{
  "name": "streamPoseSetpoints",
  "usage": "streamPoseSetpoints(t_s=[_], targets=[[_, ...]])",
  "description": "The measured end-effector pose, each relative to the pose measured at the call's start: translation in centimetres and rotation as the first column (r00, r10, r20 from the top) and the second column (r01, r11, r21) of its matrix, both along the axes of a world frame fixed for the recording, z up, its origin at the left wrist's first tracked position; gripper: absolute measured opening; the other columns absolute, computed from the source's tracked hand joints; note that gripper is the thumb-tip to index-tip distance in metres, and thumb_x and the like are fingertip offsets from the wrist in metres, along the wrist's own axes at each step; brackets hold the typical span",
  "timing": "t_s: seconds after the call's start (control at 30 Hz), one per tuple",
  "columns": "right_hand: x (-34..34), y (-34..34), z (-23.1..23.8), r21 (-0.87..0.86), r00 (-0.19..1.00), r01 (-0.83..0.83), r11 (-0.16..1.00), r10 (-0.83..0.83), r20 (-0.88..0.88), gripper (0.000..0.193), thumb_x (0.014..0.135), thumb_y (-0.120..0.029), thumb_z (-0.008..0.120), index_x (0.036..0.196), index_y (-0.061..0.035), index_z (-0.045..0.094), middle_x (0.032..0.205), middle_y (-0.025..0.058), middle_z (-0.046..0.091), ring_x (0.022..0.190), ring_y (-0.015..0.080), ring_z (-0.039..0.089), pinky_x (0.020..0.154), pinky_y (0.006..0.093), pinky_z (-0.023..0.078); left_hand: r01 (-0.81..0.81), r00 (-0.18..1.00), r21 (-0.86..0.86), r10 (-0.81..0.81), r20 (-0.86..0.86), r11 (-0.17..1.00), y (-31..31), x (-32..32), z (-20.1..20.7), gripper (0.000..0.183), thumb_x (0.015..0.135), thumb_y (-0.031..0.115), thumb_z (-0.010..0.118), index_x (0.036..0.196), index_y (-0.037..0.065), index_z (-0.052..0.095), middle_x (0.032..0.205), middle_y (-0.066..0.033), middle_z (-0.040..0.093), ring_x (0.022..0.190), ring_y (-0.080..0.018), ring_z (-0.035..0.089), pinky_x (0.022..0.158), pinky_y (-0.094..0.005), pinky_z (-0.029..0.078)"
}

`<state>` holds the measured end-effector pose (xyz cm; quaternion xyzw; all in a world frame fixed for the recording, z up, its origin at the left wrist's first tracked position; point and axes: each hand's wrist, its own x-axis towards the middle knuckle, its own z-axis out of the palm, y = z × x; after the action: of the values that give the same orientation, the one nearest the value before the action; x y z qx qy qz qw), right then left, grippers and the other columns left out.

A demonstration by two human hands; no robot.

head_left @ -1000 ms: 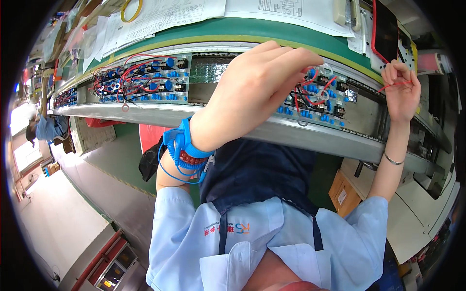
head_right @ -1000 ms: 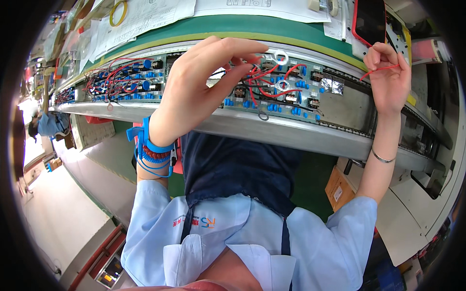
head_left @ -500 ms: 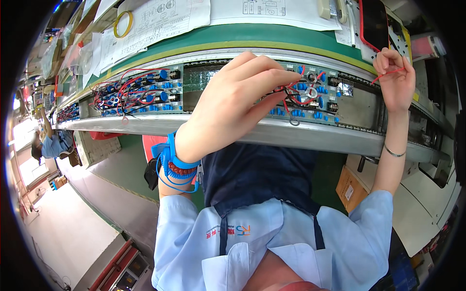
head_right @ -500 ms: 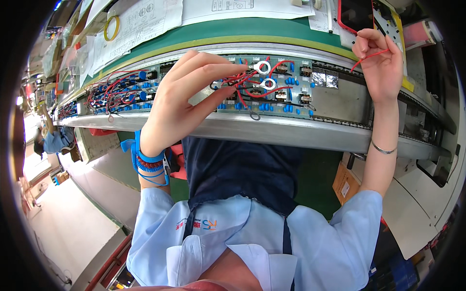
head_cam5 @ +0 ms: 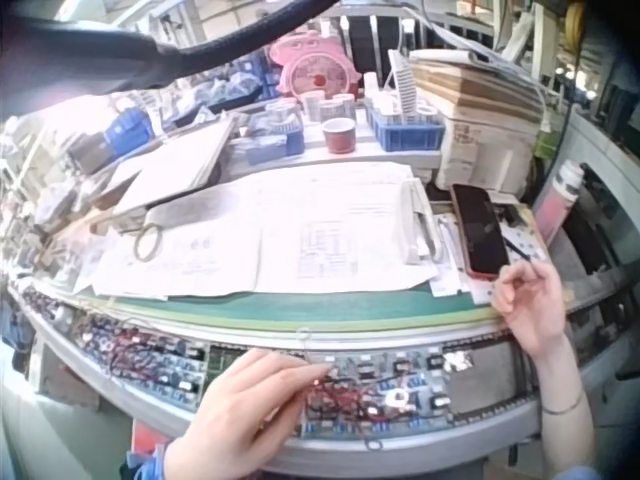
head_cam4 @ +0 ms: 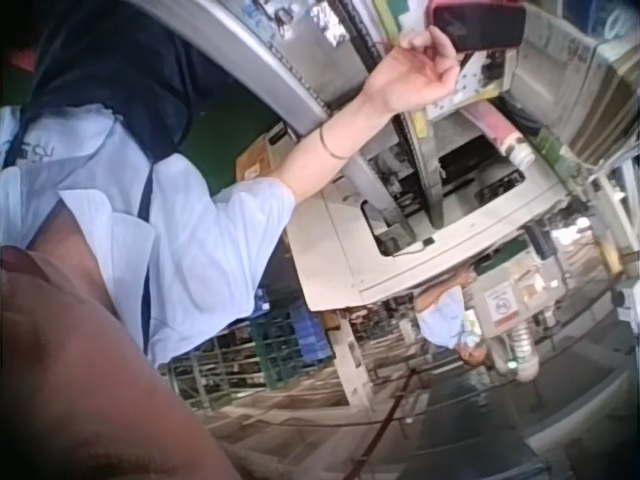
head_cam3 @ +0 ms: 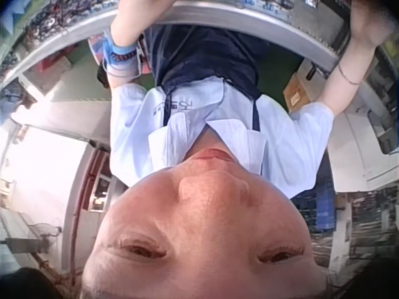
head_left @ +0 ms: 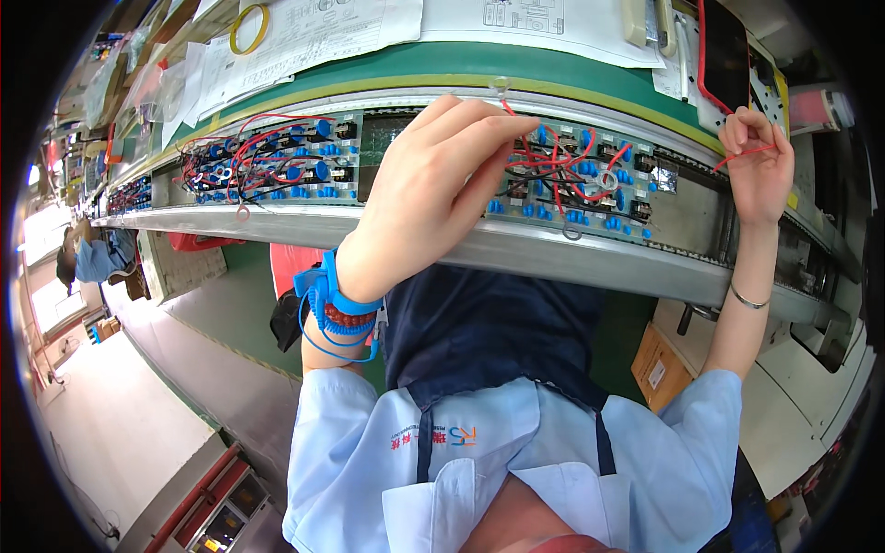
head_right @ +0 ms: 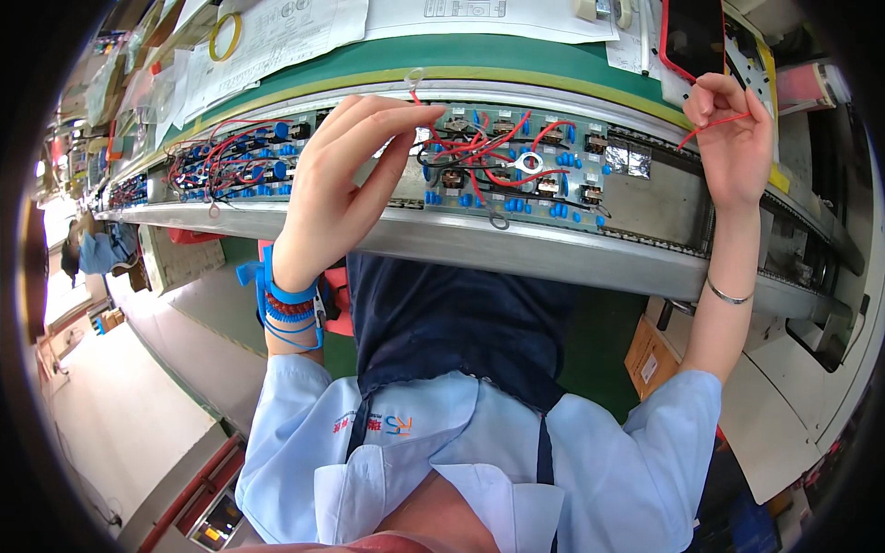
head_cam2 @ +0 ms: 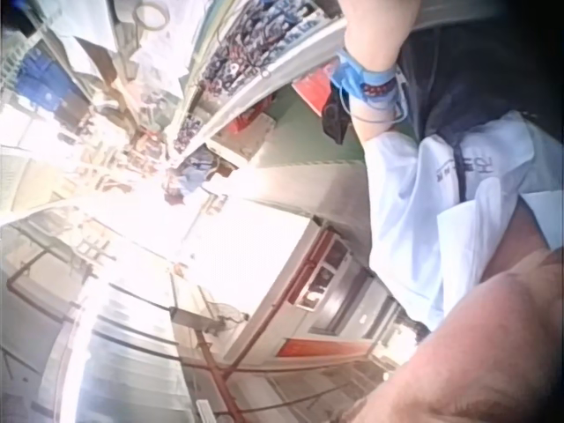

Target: The person connects red and black wires to a circuit board mounted on a metal rail, using their hands to insert and secure the wire ends into blue terminal blocks. They handle multiple wires sequentially, organizing them as they work along the assembly line.

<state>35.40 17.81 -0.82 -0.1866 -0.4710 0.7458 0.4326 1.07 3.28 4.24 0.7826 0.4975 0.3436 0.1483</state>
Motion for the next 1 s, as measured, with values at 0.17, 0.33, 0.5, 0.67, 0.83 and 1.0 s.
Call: streamPoseSetpoints(t_s=[0.17,0.33,0.5,0.67,0.83,1.0], targets=[[0.0,-0.1,0.0,0.001,1.000,0.020,1.000,-0.020,0.010,0.045,0.097,-0.025,0.026,0.104,0.0058,0.057,0.079,0.0045,0.043,0.074,0.0157,0.037,0.071,0.0288,0.032,-0.093,0.995,0.053,0.094,-0.017,0.994,-0.8,-0.1,-0.5,0.027,0.077,-0.006,0.064,0.101,0.005,0.067,0.086,-0.0084,0.063,0.080,-0.0239,0.058,0.068,-0.0317,0.046],[-0.1,0.0,0.0,-0.009,1.000,0.026,1.000,-0.026,0.004,0.044,0.096,-0.025,0.028,0.104,0.0060,0.058,0.079,0.0045,0.042,0.074,0.0159,0.035,0.071,0.0287,0.031,-0.147,0.989,0.073,0.148,0.001,0.986,-1.3,-0.7,-1.0,0.024,0.075,-0.004,0.067,0.097,0.005,0.068,0.078,-0.0067,0.058,0.073,-0.0222,0.054,0.063,-0.0307,0.043],[0.0,0.0,-0.1,-0.023,0.999,0.031,0.999,-0.032,-0.031,0.043,0.097,-0.025,0.030,0.107,0.0054,0.059,0.078,0.0047,0.041,0.074,0.0159,0.034,0.069,0.0286,0.030,-0.320,0.936,0.031,0.311,0.165,0.947,-2.4,-1.5,-0.9,0.022,0.075,-0.004,0.066,0.095,0.005,0.068,0.074,-0.0061,0.057,0.066,-0.0201,0.052,0.059,-0.0298,0.042],[0.2,0.0,-0.1,-0.034,1.000,0.012,0.999,-0.013,-0.028,0.043,0.097,-0.025,0.030,0.108,0.0053,0.059,0.078,0.0043,0.041,0.074,0.0154,0.034,0.069,0.0280,0.030,-0.490,0.842,-0.050,0.487,0.233,0.870,-4.6,-2.2,-2.1,0.015,0.078,-0.002,0.066,0.091,0.005,0.068,0.071,-0.0042,0.057,0.061,-0.0144,0.049,0.055,-0.0263,0.040],[0.4,0.2,-0.2,-0.044,1.000,0.004,0.999,-0.005,-0.021,0.043,0.097,-0.025,0.030,0.108,0.0062,0.058,0.078,0.0040,0.041,0.075,0.0154,0.035,0.071,0.0281,0.030,-0.458,0.857,-0.159,0.482,0.182,0.875,-5.6,-2.4,-3.1,0.022,0.074,0.003,0.071,0.096,0.006,0.067,0.077,-0.0040,0.058,0.071,-0.0171,0.052,0.063,-0.0290,0.043],[0.5,0.4,-0.4,-0.062,0.999,0.005,0.998,-0.007,-0.032,0.043,0.097,-0.025,0.030,0.109,0.0066,0.057,0.079,0.0043,0.041,0.075,0.0156,0.035,0.071,0.0285,0.031,-0.415,0.895,-0.016,0.411,0.176,0.910,-4.7,-2.1,-3.7,0.031,0.072,0.006,0.074,0.102,0.006,0.066,0.095,-0.0068,0.062,0.087,-0.0232,0.055,0.072,-0.0321,0.045]])
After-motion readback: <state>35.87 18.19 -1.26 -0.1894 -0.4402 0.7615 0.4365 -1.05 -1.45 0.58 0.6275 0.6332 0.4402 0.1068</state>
